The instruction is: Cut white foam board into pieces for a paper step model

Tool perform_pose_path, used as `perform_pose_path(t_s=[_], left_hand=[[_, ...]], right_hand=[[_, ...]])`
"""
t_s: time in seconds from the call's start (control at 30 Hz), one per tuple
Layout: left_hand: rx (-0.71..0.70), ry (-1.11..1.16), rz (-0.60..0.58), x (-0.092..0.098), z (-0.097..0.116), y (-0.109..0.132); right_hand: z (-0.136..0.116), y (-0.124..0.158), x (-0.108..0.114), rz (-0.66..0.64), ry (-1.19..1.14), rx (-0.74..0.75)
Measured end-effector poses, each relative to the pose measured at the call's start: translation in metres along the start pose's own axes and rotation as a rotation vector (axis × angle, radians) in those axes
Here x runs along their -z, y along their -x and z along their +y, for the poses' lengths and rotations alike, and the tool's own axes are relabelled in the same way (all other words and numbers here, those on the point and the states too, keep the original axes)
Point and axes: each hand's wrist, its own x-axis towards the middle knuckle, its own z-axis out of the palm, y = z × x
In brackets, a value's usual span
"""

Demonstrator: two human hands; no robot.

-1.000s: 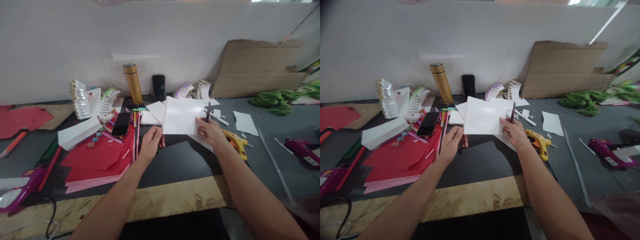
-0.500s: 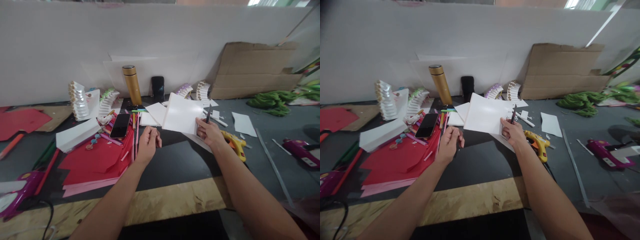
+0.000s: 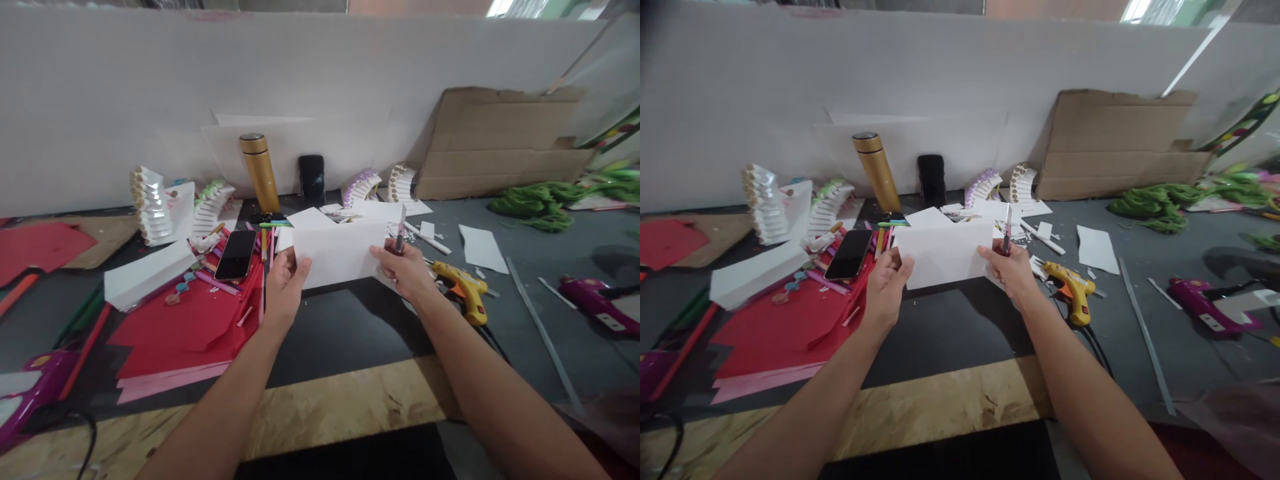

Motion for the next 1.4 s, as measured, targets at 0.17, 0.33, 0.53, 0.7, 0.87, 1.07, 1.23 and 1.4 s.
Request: perform_pose_path(t_s=[0.17, 0.33, 0.53, 0.7, 0.87, 1.07, 1.23, 1.4], left_hand=[[-0.052, -0.083, 0.054, 0.004, -0.003, 0.001], [-0.064, -0.07, 0.123, 0.002, -0.003, -0.001], [-0.064, -0.07, 0.117, 0.001, 0.0, 0.0], [-0.086, -0.087, 0.034, 0.001, 0.009, 0.009], [-0.075, -0.006, 0.082, -0.002, 0.011, 0.016], [0.056, 0.119, 0.073, -0.001, 0.003, 0.017], [0.114, 0.157, 0.076, -0.001, 0.0, 0.022], [0.142, 0.241, -0.025, -0.008, 0.009, 0.026]], right_hand=[[-0.006, 0.005, -0.005, -0.034, -0.031, 0.067], [-0.006, 0.008, -0.007, -0.066, -0.029, 0.088], [-0.006, 0.008, -0.007, -0.048, -0.026, 0.088], [-0.004, 0.002, -0.001, -0.025, -0.067, 0.028], [-0.001, -0.001, 0.005, -0.087, -0.058, -0.003], [0.001, 0.001, 0.003, -0.166, -0.041, -0.052], [0.001, 0.004, -0.001, -0.187, -0.032, -0.082], [0.001, 0.006, -0.002, -0.193, -0.03, -0.101]])
